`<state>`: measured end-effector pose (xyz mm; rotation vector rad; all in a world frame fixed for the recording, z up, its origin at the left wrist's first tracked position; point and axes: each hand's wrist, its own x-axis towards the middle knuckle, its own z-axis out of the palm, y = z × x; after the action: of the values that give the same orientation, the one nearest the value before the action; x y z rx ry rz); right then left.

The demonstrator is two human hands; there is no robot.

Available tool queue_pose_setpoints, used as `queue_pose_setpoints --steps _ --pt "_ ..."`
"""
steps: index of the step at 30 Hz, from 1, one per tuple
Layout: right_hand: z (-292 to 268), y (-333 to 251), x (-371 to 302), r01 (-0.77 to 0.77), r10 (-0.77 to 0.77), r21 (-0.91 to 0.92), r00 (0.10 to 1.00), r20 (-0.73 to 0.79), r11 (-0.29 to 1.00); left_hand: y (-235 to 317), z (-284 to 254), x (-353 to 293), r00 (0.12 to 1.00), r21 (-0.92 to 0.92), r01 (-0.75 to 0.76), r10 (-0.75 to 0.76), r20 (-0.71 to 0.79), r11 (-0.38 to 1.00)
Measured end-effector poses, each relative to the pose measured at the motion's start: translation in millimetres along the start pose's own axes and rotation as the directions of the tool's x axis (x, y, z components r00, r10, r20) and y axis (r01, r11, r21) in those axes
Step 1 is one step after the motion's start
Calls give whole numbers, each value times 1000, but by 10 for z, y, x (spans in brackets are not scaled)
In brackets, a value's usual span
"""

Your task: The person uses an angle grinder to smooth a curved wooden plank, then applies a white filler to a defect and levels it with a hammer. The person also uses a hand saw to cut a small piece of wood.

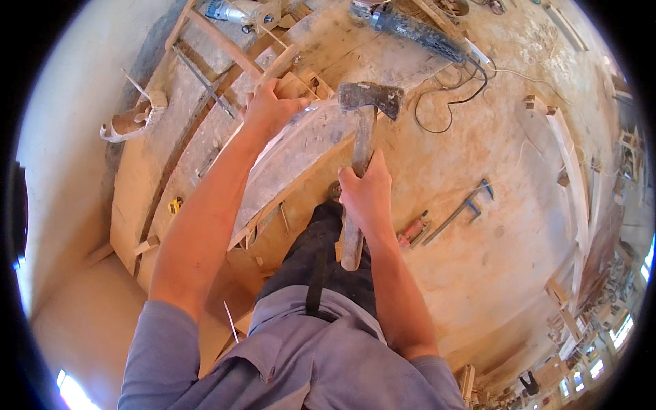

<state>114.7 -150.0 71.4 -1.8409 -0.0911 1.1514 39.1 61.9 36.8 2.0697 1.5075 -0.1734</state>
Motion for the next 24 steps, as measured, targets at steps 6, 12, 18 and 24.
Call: queue_pose_setpoints --steps 6,12,18,24 --pt "-6 428 -49 354 -456 -364 855 -247 862 -289 168 -386 895 17 -324 313 -317 946" --pt "-253 170 -51 211 -237 -243 968 -80 947 -149 394 -748 833 -60 -254 187 -521 965" --pt "-359 347 -140 250 -262 -92 952 -159 964 -268 268 -724 865 -131 -303 214 -454 944" --pt "176 410 71 192 -173 295 981 -89 936 -7 -75 -249 991 -79 67 -75 -111 995"
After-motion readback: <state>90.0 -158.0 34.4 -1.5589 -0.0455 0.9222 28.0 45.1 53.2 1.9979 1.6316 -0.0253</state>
